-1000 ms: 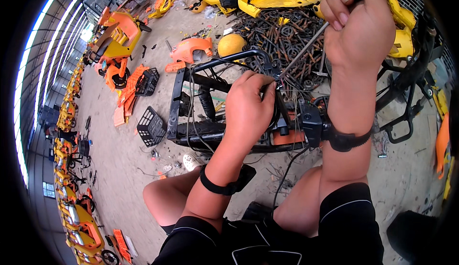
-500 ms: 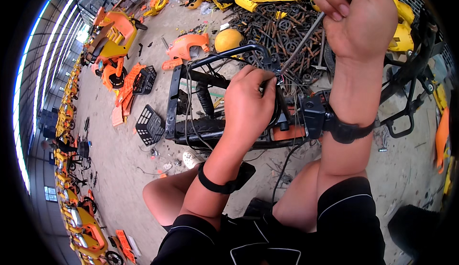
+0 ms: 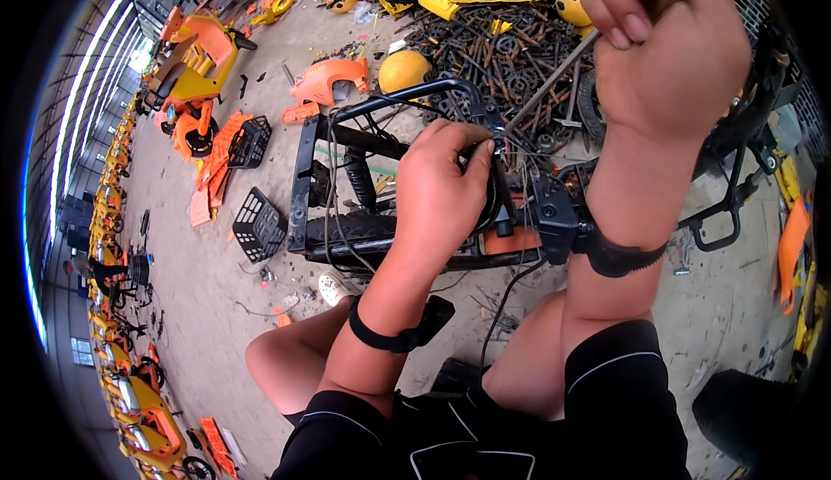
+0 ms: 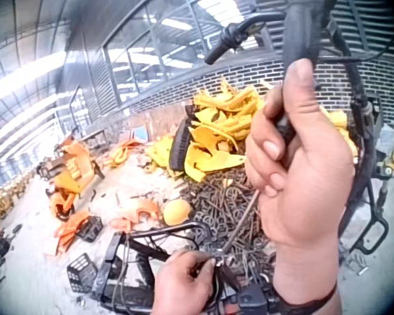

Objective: The person uses a screwdriver to work on the electrical wiring of a scooter frame, adjusting wires and tightening a fastener.

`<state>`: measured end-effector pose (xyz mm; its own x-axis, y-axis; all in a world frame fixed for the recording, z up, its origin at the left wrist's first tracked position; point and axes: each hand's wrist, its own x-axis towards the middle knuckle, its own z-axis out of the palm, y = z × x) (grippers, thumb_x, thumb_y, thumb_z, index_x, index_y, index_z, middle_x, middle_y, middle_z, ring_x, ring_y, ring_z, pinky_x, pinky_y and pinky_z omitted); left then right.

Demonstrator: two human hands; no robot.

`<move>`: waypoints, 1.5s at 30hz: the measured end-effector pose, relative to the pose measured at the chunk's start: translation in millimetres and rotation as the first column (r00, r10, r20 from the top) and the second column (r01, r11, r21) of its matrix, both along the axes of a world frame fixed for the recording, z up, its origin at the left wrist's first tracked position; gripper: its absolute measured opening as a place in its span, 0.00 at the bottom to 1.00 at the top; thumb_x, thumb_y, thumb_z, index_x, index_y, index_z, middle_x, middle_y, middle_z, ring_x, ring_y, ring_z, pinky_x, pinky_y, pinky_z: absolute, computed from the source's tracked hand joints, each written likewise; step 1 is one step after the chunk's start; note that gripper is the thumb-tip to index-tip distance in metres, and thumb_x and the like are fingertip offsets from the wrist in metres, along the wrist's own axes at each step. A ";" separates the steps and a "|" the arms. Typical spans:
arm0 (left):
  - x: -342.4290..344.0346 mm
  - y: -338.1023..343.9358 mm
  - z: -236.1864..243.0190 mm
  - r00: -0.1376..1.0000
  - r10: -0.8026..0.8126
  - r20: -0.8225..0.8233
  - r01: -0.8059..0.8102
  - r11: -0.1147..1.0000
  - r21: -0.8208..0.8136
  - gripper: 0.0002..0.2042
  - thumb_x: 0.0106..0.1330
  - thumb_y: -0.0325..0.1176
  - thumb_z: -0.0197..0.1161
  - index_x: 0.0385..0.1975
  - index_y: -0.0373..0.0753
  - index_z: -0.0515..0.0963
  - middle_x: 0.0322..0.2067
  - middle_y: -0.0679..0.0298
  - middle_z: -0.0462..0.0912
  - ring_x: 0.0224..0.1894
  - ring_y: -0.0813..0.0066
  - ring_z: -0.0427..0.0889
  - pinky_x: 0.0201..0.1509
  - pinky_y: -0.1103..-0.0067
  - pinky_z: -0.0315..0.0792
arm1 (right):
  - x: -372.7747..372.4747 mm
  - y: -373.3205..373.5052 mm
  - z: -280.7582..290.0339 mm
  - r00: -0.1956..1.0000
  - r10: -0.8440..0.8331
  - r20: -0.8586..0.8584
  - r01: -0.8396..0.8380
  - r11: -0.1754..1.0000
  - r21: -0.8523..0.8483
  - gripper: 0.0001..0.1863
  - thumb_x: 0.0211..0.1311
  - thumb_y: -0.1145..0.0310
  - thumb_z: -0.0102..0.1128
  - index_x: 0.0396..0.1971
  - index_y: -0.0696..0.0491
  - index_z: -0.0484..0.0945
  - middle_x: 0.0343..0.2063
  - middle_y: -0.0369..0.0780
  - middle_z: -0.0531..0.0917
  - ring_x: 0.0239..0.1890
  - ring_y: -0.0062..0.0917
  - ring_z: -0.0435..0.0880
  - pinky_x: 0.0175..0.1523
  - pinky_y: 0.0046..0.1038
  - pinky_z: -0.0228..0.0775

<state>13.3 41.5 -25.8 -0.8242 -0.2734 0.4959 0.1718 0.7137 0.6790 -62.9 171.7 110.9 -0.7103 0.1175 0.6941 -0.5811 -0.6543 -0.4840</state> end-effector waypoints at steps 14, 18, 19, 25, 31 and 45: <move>0.6 1.7 1.1 1.000 0.009 0.006 -0.009 1.000 0.011 0.04 0.63 0.23 0.70 0.36 0.32 0.85 0.30 0.60 0.82 0.28 0.74 0.77 0.34 0.78 0.72 | 14.5 -1.8 7.3 0.997 0.021 0.073 -0.018 0.998 -0.052 0.25 0.79 0.44 0.50 0.32 0.52 0.71 0.16 0.29 0.64 0.11 0.11 0.55 0.17 0.15 0.46; -0.6 0.5 -1.1 1.000 0.004 -0.009 -0.004 1.000 -0.006 0.04 0.63 0.23 0.70 0.35 0.32 0.84 0.30 0.60 0.82 0.28 0.73 0.77 0.34 0.78 0.72 | 2.4 3.0 5.6 0.984 0.119 0.131 -0.109 0.991 -0.079 0.25 0.79 0.44 0.50 0.32 0.53 0.70 0.16 0.29 0.64 0.11 0.11 0.55 0.17 0.16 0.46; -0.5 0.3 -1.6 1.000 0.005 -0.010 -0.005 1.000 -0.012 0.04 0.63 0.23 0.70 0.35 0.32 0.84 0.30 0.60 0.82 0.28 0.73 0.77 0.34 0.78 0.72 | 7.2 1.2 6.6 0.980 0.114 0.160 -0.100 0.990 -0.094 0.25 0.79 0.44 0.49 0.32 0.53 0.70 0.16 0.29 0.64 0.11 0.11 0.55 0.17 0.16 0.46; -0.8 0.7 0.1 1.000 -0.003 -0.017 0.002 1.000 -0.029 0.04 0.63 0.24 0.70 0.35 0.32 0.84 0.29 0.60 0.82 0.27 0.73 0.76 0.33 0.77 0.71 | -25.6 7.6 -11.4 0.962 0.268 0.060 -0.260 0.959 -0.115 0.25 0.80 0.45 0.49 0.32 0.53 0.70 0.16 0.29 0.64 0.11 0.11 0.55 0.17 0.15 0.47; 0.4 0.9 0.4 1.000 0.007 0.000 -0.007 1.000 -0.023 0.04 0.63 0.24 0.70 0.35 0.32 0.84 0.29 0.60 0.82 0.28 0.73 0.77 0.34 0.77 0.72 | -9.8 6.3 -3.1 0.994 0.105 0.011 -0.104 0.992 -0.071 0.25 0.80 0.45 0.49 0.32 0.53 0.70 0.16 0.29 0.64 0.11 0.11 0.55 0.17 0.16 0.47; -1.3 -1.5 0.8 0.999 0.000 0.039 -0.002 0.999 0.042 0.05 0.64 0.26 0.70 0.36 0.31 0.85 0.30 0.57 0.83 0.32 0.68 0.83 0.39 0.75 0.76 | -70.3 13.1 -33.4 0.754 0.643 -0.137 -0.657 0.728 -0.196 0.22 0.79 0.46 0.49 0.32 0.50 0.68 0.17 0.29 0.64 0.11 0.12 0.57 0.16 0.16 0.47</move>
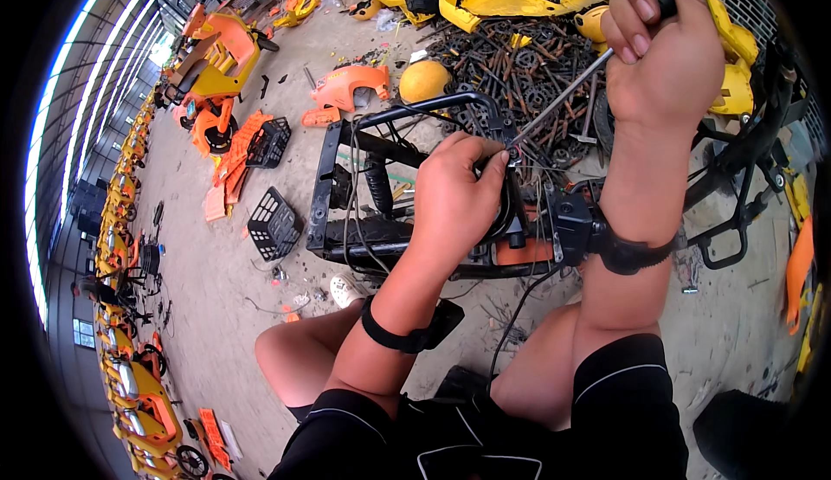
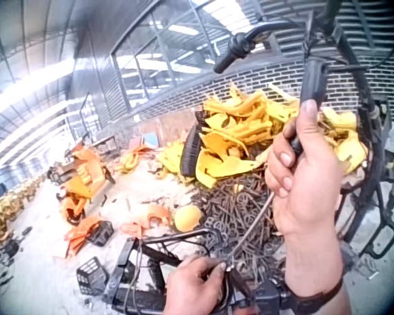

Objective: The person uses a screwdriver to work on the electrical wiring of a scooter frame, adjusting wires and tightening a fastener.

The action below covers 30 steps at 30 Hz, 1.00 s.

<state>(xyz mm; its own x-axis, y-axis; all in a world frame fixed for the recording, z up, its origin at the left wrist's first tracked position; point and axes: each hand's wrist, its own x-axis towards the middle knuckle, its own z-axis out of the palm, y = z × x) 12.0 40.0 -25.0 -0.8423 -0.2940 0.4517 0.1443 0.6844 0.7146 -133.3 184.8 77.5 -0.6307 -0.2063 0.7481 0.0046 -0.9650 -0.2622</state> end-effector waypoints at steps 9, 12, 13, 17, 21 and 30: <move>2.8 -0.7 -0.4 1.000 -0.005 -0.001 0.005 1.000 0.029 0.06 0.65 0.26 0.70 0.38 0.32 0.86 0.31 0.59 0.83 0.32 0.71 0.82 0.38 0.76 0.76 | 38.7 13.1 21.8 0.891 -0.453 0.009 0.442 0.874 0.201 0.18 0.82 0.53 0.46 0.38 0.54 0.69 0.24 0.33 0.64 0.19 0.14 0.57 0.24 0.19 0.48; 2.7 -1.2 -1.7 1.000 -0.007 -0.008 0.007 1.000 -0.001 0.06 0.65 0.26 0.70 0.37 0.32 0.86 0.31 0.59 0.83 0.32 0.70 0.82 0.38 0.76 0.76 | 55.6 -5.9 28.1 0.764 -0.640 0.083 0.623 0.764 0.168 0.21 0.80 0.47 0.50 0.33 0.51 0.68 0.18 0.30 0.64 0.12 0.12 0.57 0.17 0.17 0.48; 2.8 -0.8 -1.7 1.000 -0.007 -0.016 0.007 1.000 -0.004 0.05 0.65 0.26 0.70 0.37 0.32 0.86 0.30 0.59 0.83 0.32 0.70 0.82 0.38 0.76 0.75 | 56.2 -7.8 28.5 0.736 -0.669 0.108 0.650 0.741 0.168 0.22 0.79 0.46 0.51 0.33 0.50 0.68 0.17 0.29 0.64 0.11 0.12 0.57 0.16 0.16 0.48; 2.6 -0.6 -0.4 0.999 -0.033 -0.033 0.034 0.999 0.023 0.05 0.64 0.26 0.70 0.36 0.32 0.85 0.30 0.59 0.83 0.31 0.69 0.81 0.38 0.75 0.75 | 56.7 -3.6 33.0 0.752 -0.633 0.183 0.603 0.773 0.195 0.22 0.79 0.47 0.51 0.32 0.50 0.68 0.16 0.29 0.64 0.11 0.12 0.56 0.15 0.16 0.48; 3.2 1.9 1.7 1.000 -0.016 -0.018 0.016 1.000 0.024 0.05 0.64 0.26 0.70 0.36 0.32 0.85 0.30 0.59 0.83 0.31 0.68 0.81 0.38 0.75 0.75 | 59.2 -10.0 29.6 0.764 -0.632 0.128 0.612 0.773 0.166 0.21 0.79 0.47 0.51 0.32 0.50 0.68 0.16 0.29 0.64 0.11 0.11 0.56 0.15 0.15 0.47; 3.2 0.9 0.7 0.999 -0.007 -0.032 0.007 1.000 -0.001 0.05 0.63 0.25 0.70 0.36 0.32 0.85 0.29 0.58 0.83 0.31 0.67 0.82 0.38 0.75 0.76 | 62.5 -9.4 33.6 0.784 -0.591 0.189 0.553 0.803 0.221 0.22 0.80 0.47 0.50 0.32 0.50 0.68 0.16 0.29 0.64 0.11 0.11 0.56 0.15 0.15 0.46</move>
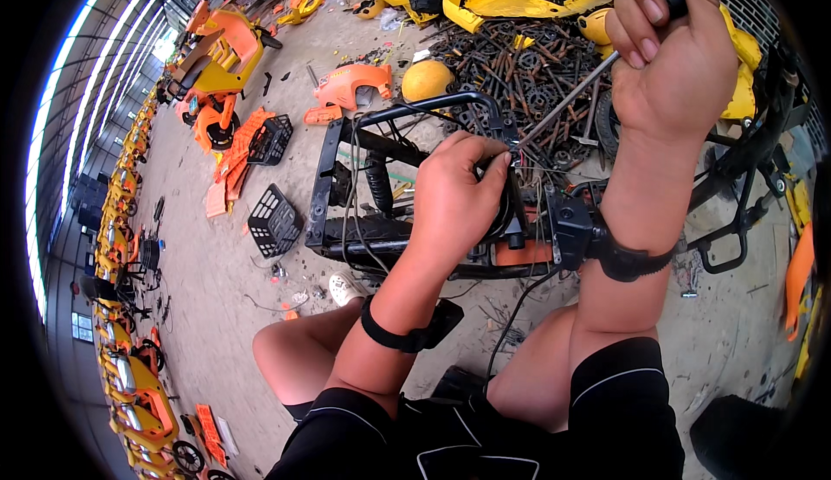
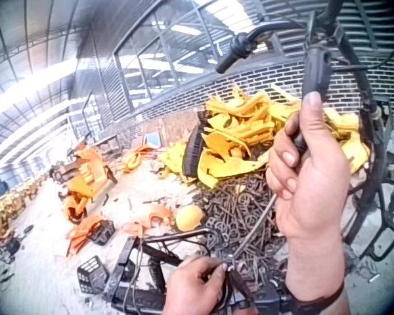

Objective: The person uses a screwdriver to work on the electrical wiring of a scooter frame, adjusting wires and tightening a fastener.

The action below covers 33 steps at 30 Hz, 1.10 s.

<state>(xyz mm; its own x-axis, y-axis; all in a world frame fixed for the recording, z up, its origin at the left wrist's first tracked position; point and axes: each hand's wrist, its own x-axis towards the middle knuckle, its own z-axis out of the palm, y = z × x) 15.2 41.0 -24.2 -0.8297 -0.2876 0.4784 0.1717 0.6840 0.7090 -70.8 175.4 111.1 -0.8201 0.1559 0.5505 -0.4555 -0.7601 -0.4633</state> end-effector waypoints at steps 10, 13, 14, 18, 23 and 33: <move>-3.6 1.5 0.4 1.000 0.004 -0.003 -0.004 0.997 -0.073 0.05 0.63 0.26 0.70 0.35 0.32 0.86 0.28 0.58 0.82 0.30 0.66 0.82 0.37 0.74 0.76 | -26.2 7.6 -16.7 0.995 0.048 -0.091 -0.049 0.999 -0.005 0.22 0.79 0.46 0.50 0.32 0.49 0.68 0.16 0.29 0.64 0.11 0.11 0.56 0.15 0.15 0.46; -3.3 -3.6 -1.6 1.000 0.000 -0.016 -0.001 0.998 -0.067 0.05 0.62 0.26 0.70 0.35 0.33 0.86 0.29 0.57 0.82 0.30 0.64 0.83 0.37 0.73 0.76 | -20.5 8.9 -13.0 0.980 0.162 -0.113 -0.154 0.985 0.077 0.20 0.81 0.50 0.48 0.35 0.51 0.68 0.20 0.31 0.64 0.15 0.13 0.56 0.19 0.17 0.47; -0.6 -4.4 -1.1 1.000 0.008 -0.025 -0.010 0.998 -0.067 0.05 0.62 0.27 0.70 0.35 0.33 0.86 0.29 0.57 0.82 0.31 0.64 0.83 0.37 0.73 0.76 | -43.3 23.3 -26.0 0.923 0.316 -0.217 -0.286 0.945 0.159 0.18 0.82 0.53 0.46 0.38 0.54 0.69 0.24 0.32 0.64 0.19 0.14 0.56 0.24 0.19 0.47; -4.8 -1.8 -3.1 0.997 -0.036 -0.067 0.031 0.997 -0.071 0.05 0.60 0.26 0.69 0.33 0.33 0.85 0.31 0.51 0.82 0.36 0.50 0.83 0.40 0.64 0.77 | -44.1 25.7 -26.7 0.944 0.248 -0.216 -0.211 0.961 0.179 0.16 0.82 0.55 0.46 0.39 0.53 0.68 0.24 0.32 0.62 0.19 0.14 0.55 0.24 0.19 0.47; 1.0 -2.7 -1.4 0.997 -0.019 -0.079 0.014 0.998 -0.059 0.04 0.60 0.27 0.68 0.31 0.33 0.84 0.32 0.52 0.81 0.39 0.48 0.82 0.43 0.62 0.76 | -65.1 40.0 -32.5 0.953 0.288 -0.091 -0.267 0.945 0.190 0.14 0.84 0.58 0.44 0.37 0.53 0.67 0.23 0.31 0.61 0.18 0.13 0.54 0.24 0.18 0.46; 1.5 -4.4 -1.2 0.997 -0.028 -0.067 0.025 0.999 -0.046 0.04 0.60 0.26 0.68 0.32 0.32 0.83 0.33 0.53 0.81 0.40 0.48 0.82 0.44 0.62 0.76 | -58.6 16.9 -21.8 0.991 0.015 0.130 -0.042 0.977 0.207 0.17 0.83 0.56 0.48 0.33 0.52 0.67 0.19 0.30 0.59 0.17 0.12 0.51 0.21 0.19 0.43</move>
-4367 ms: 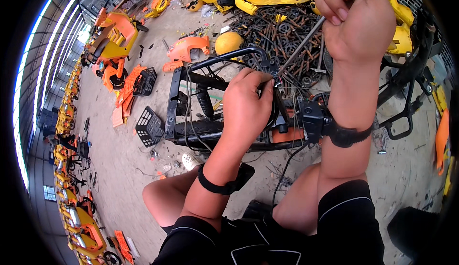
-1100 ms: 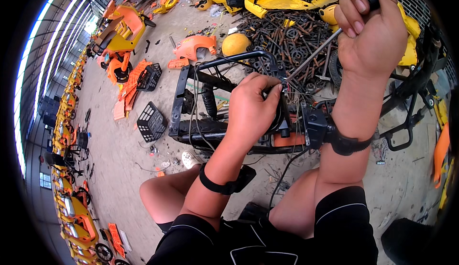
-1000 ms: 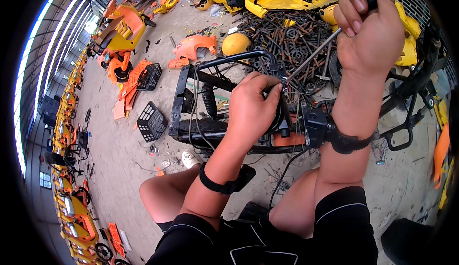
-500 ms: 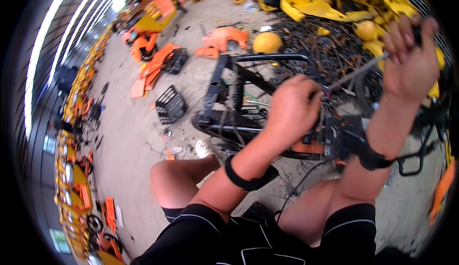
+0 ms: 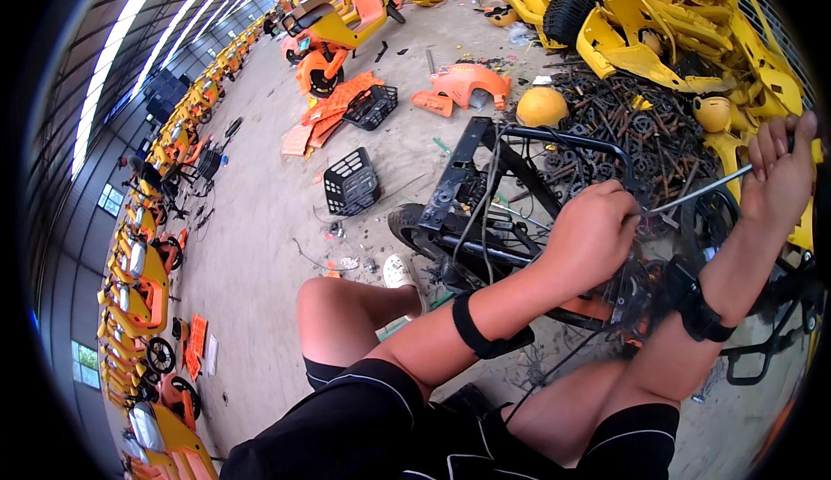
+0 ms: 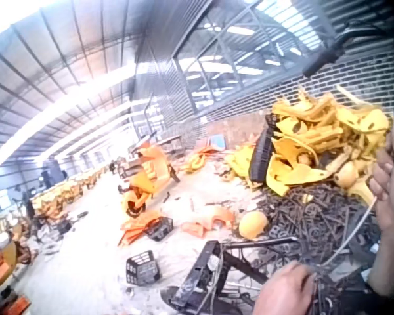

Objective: The person uses a screwdriver to work on the electrical wiring of a scooter frame, adjusting wires and tightening a fastener.

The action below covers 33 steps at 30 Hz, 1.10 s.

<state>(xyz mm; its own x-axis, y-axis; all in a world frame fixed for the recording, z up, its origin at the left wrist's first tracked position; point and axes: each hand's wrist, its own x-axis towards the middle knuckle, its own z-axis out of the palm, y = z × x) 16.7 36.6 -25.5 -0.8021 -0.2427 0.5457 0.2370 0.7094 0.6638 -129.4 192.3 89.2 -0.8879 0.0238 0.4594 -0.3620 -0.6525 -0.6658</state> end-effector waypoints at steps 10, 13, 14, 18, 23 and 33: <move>0.8 2.2 -0.4 1.000 0.012 0.004 -0.012 1.000 0.020 0.04 0.61 0.26 0.68 0.32 0.32 0.83 0.33 0.53 0.82 0.40 0.48 0.82 0.45 0.62 0.76 | -1.3 10.1 -3.4 0.965 0.225 -0.132 -0.230 0.973 -0.027 0.16 0.84 0.58 0.45 0.34 0.51 0.66 0.20 0.30 0.59 0.17 0.13 0.50 0.21 0.19 0.43; 0.0 2.8 0.5 1.000 0.013 0.011 -0.013 1.000 0.010 0.04 0.61 0.27 0.68 0.32 0.32 0.83 0.33 0.53 0.82 0.40 0.48 0.82 0.45 0.62 0.76 | 0.3 0.6 -3.2 0.996 -0.093 -0.017 0.093 0.996 0.009 0.17 0.84 0.57 0.45 0.32 0.51 0.65 0.20 0.30 0.59 0.17 0.13 0.50 0.22 0.20 0.43; -0.1 2.6 0.4 1.000 0.016 0.013 -0.016 1.000 0.002 0.05 0.61 0.27 0.68 0.32 0.32 0.83 0.33 0.52 0.82 0.41 0.48 0.82 0.46 0.62 0.76 | 2.4 -3.6 -2.6 0.986 -0.166 -0.006 0.166 0.986 0.035 0.18 0.83 0.56 0.46 0.32 0.51 0.65 0.20 0.30 0.59 0.17 0.13 0.50 0.22 0.20 0.44; 1.0 2.2 0.4 1.000 0.023 0.011 -0.023 1.000 0.013 0.05 0.61 0.27 0.68 0.32 0.32 0.84 0.33 0.52 0.82 0.41 0.48 0.82 0.46 0.62 0.76 | 13.7 -17.0 3.1 0.943 -0.334 0.009 0.332 0.938 0.099 0.20 0.83 0.54 0.48 0.30 0.52 0.66 0.20 0.29 0.60 0.17 0.13 0.51 0.22 0.20 0.45; 2.0 2.2 0.0 0.999 0.025 0.022 -0.025 1.000 0.016 0.05 0.61 0.26 0.68 0.32 0.32 0.84 0.33 0.52 0.82 0.40 0.48 0.82 0.44 0.62 0.76 | 3.5 -0.7 -5.4 0.996 -0.066 -0.055 0.067 0.998 0.018 0.19 0.83 0.55 0.47 0.31 0.51 0.66 0.20 0.30 0.60 0.18 0.13 0.51 0.23 0.20 0.45; 3.2 2.4 0.8 0.999 0.036 0.013 -0.036 0.999 0.012 0.04 0.61 0.27 0.68 0.31 0.33 0.84 0.32 0.52 0.82 0.39 0.49 0.83 0.43 0.63 0.77 | 8.5 -2.5 -8.3 0.953 -0.302 0.039 0.299 0.952 0.057 0.20 0.83 0.57 0.48 0.27 0.51 0.65 0.20 0.31 0.62 0.17 0.14 0.54 0.22 0.21 0.47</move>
<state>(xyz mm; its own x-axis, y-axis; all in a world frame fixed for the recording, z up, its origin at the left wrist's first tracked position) 20.0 39.0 -24.6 -0.7994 -0.2783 0.5324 0.2032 0.7088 0.6755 -120.9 189.8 80.9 -0.8636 0.2712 0.4251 -0.5041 -0.4841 -0.7152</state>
